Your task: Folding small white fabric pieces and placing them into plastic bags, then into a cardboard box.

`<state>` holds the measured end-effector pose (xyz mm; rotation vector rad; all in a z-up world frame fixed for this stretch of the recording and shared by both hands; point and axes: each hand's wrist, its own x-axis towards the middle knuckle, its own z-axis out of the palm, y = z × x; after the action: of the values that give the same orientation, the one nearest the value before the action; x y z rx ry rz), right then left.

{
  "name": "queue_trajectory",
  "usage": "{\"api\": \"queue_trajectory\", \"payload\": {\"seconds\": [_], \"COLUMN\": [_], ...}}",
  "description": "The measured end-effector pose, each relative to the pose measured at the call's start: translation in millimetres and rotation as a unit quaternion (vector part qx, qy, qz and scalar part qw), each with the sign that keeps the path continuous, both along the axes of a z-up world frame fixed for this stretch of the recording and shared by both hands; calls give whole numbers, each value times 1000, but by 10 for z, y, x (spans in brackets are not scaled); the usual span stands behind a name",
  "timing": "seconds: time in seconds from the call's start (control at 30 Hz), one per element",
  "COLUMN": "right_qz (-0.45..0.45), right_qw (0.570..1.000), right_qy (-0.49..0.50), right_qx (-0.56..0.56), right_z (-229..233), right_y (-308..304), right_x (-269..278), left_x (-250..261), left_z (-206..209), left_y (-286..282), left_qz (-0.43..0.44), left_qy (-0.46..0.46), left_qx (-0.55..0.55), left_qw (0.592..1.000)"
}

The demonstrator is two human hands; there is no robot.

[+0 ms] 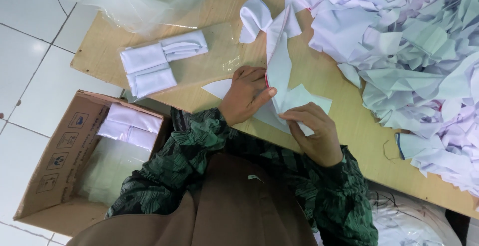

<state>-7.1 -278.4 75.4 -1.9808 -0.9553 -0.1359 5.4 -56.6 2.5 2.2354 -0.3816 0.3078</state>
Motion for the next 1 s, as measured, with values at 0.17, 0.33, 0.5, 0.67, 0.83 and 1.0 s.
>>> {"api": "queue_trajectory", "payload": {"seconds": [0.17, 0.33, 0.5, 0.67, 0.83, 1.0], "right_qz": [40, 41, -96, -181, -182, -154], "right_qw": [999, 999, 995, 972, 945, 952], "right_qy": [-25, 9, 29, 90, 147, 109], "right_qx": [-11, -11, -22, -122, -227, -241], "right_z": [-65, -215, -213, -218, -47, -316], "right_y": [116, 18, -119, -172, -20, -162], "right_x": [-208, -237, -73, 142, 214, 365], "left_x": [84, 120, -98, -171, -382, -469], "left_z": [38, -34, 719, 594, 877, 840], "left_y": [-29, -17, 118, 141, 243, 510], "left_qz": [35, -27, -92, -114, -112, -124], "left_qy": [7, 72, 115, 101, 70, -14], "left_qx": [-35, -299, -527, -573, -581, -624], "left_qw": [999, 951, 837, 805, 803, 771]}}
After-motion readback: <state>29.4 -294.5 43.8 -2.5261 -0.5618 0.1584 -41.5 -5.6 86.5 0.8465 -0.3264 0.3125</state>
